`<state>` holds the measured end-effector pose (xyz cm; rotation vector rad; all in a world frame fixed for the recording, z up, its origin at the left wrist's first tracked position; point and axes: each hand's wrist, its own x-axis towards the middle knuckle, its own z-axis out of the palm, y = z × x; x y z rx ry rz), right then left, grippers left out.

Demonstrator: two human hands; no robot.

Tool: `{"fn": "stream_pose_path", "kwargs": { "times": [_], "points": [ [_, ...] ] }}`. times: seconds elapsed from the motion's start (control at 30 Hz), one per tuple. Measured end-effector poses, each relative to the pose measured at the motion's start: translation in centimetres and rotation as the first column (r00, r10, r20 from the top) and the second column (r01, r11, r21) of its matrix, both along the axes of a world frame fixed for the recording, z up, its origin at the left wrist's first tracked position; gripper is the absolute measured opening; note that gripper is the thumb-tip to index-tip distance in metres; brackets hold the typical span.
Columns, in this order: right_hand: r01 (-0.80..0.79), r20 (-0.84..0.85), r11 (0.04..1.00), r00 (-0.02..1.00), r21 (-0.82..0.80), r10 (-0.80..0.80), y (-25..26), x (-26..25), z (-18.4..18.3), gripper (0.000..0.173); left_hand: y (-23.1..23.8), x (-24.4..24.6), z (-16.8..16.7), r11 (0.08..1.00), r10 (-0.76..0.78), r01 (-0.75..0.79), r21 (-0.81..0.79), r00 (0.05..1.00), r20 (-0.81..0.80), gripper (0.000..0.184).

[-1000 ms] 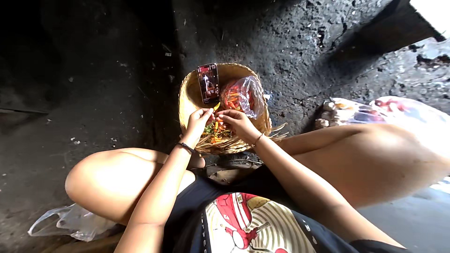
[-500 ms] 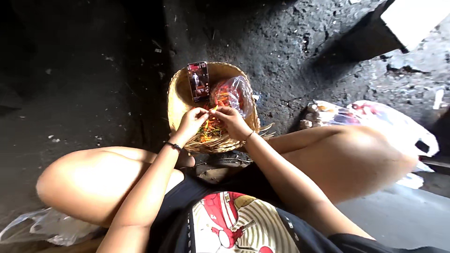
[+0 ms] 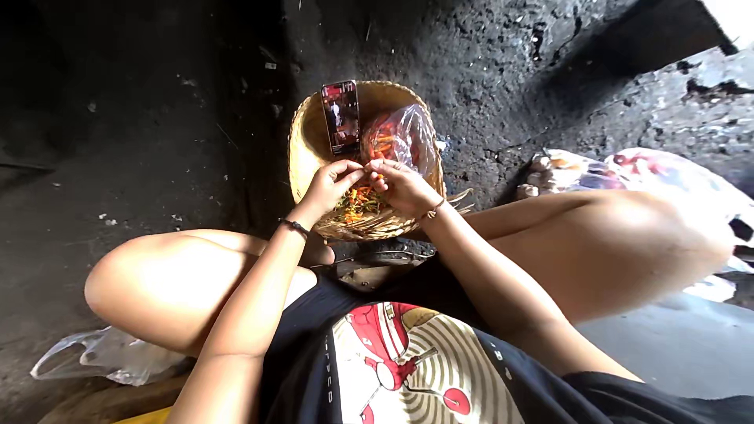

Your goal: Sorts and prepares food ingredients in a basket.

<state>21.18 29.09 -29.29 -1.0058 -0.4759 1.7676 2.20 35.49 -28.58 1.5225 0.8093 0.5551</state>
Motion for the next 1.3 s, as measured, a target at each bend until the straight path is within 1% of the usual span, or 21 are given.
{"fn": "stream_pose_path", "kwargs": {
  "times": [0.03, 0.07, 0.1, 0.13, 0.17, 0.2, 0.27, 0.33, 0.37, 0.43, 0.5, 0.53, 0.6, 0.67, 0.73, 0.77, 0.87, 1.0, 1.1, 1.2, 1.3],
  "points": [
    [0.028, -0.059, 0.999, 0.998, -0.020, -0.029, 0.0, -0.1, 0.2, 0.018, -0.1, 0.1, 0.3, 0.997, 0.020, -0.018, -0.080, 0.999, 0.034, 0.017],
    [0.070, -0.083, 0.997, 0.994, -0.042, -0.074, 0.0, -0.2, 0.3, 0.018, -0.2, 0.3, 0.6, 0.986, 0.051, -0.042, -0.160, 0.997, 0.056, 0.016],
    [0.120, -0.072, 0.991, 0.990, -0.062, -0.125, 0.1, -0.3, 0.4, 0.016, -0.3, 0.4, 0.8, 0.970, 0.089, -0.073, -0.232, 0.994, 0.062, 0.016],
    [0.167, -0.048, 0.983, 0.984, -0.078, -0.171, 0.1, -0.3, 0.3, 0.015, -0.4, 0.6, 0.9, 0.955, 0.132, -0.112, -0.276, 0.990, 0.055, 0.016],
    [0.211, -0.022, 0.973, 0.977, -0.094, -0.214, 0.2, -0.3, 0.1, 0.014, -0.5, 0.7, 0.9, 0.953, 0.170, -0.154, -0.262, 0.985, 0.040, 0.016],
    [0.254, -0.002, 0.961, 0.967, -0.113, -0.256, 0.2, -0.4, -0.1, 0.013, -0.8, 0.7, 0.9, 0.966, 0.192, -0.184, -0.182, 0.981, 0.026, 0.016],
    [0.322, 0.012, 0.932, 0.946, -0.169, -0.324, 0.1, -0.9, -0.2, 0.012, -1.9, 0.8, 1.3, 0.983, 0.175, -0.173, 0.067, 0.984, -0.021, 0.016],
    [0.351, -0.009, 0.909, 0.932, -0.225, -0.362, 0.0, -1.5, -0.2, 0.012, -3.5, 0.8, 2.4, 0.952, 0.094, -0.064, 0.299, 0.992, -0.086, 0.013],
    [0.352, -0.008, 0.906, 0.931, -0.234, -0.364, -0.1, -1.7, -0.3, 0.013, -4.1, 0.9, 2.4, 0.927, 0.052, 0.001, 0.376, 0.990, -0.131, 0.013],
    [0.355, 0.014, 0.910, 0.933, -0.216, -0.361, -0.2, -1.8, -0.3, 0.012, -4.6, 1.3, 1.8, 0.886, 0.027, 0.095, 0.454, 0.967, -0.255, 0.012],
    [0.375, 0.036, 0.906, 0.926, -0.197, -0.375, -0.1, -1.7, -0.4, 0.011, -4.5, 1.3, 1.3, 0.894, 0.034, 0.131, 0.427, 0.933, -0.358, 0.018],
    [0.382, 0.039, 0.904, 0.923, -0.192, -0.382, 0.0, -1.6, -0.5, 0.011, -4.3, 1.1, 1.2, 0.914, 0.043, 0.114, 0.389, 0.927, -0.373, 0.021],
    [0.384, 0.043, 0.902, 0.923, -0.197, -0.383, 0.0, -1.8, -0.6, 0.009, -4.1, 1.0, 1.1, 0.929, 0.095, 0.039, 0.368, 0.936, -0.338, 0.017],
    [0.339, 0.054, 0.919, 0.940, -0.200, -0.335, -0.4, -2.3, -0.6, 0.009, -4.2, 1.2, 1.1, 0.904, 0.136, 0.018, 0.426, 0.935, -0.328, 0.014],
    [0.286, 0.098, 0.931, 0.958, -0.227, -0.270, -1.2, -2.9, 0.0, 0.011, -4.2, 1.4, 0.6, 0.862, 0.148, 0.056, 0.504, 0.923, -0.356, 0.017],
    [0.271, 0.093, 0.932, 0.962, -0.241, -0.256, -1.3, -3.1, 0.1, 0.011, -4.2, 1.5, 0.4, 0.839, 0.155, 0.077, 0.539, 0.915, -0.372, 0.019],
    [0.281, 0.045, 0.909, 0.959, -0.307, -0.281, -1.3, -3.4, 0.1, 0.010, -4.4, 1.5, 0.1, 0.815, 0.165, 0.101, 0.571, 0.903, -0.396, 0.022],
    [0.290, -0.035, 0.875, 0.944, -0.388, -0.329, -1.6, -4.2, 0.5, 0.015, -4.6, 1.7, -0.2, 0.826, 0.196, 0.062, 0.560, 0.900, -0.389, 0.037],
    [0.294, -0.091, 0.864, 0.929, -0.408, -0.359, -1.9, -4.5, 0.8, 0.015, -4.4, 1.5, -0.4, 0.832, 0.202, 0.016, 0.555, 0.922, -0.329, 0.033],
    [0.310, -0.112, 0.844, 0.913, -0.438, -0.393, -1.7, -4.3, 1.3, 0.012, -4.3, 1.6, -0.4, 0.840, 0.202, -0.036, 0.541, 0.946, -0.252, 0.021],
    [0.318, -0.127, 0.838, 0.903, -0.444, -0.410, -1.8, -4.1, 1.5, 0.011, -4.3, 1.5, -0.2, 0.829, 0.203, -0.057, 0.556, 0.957, -0.205, 0.017]
  ]
}}
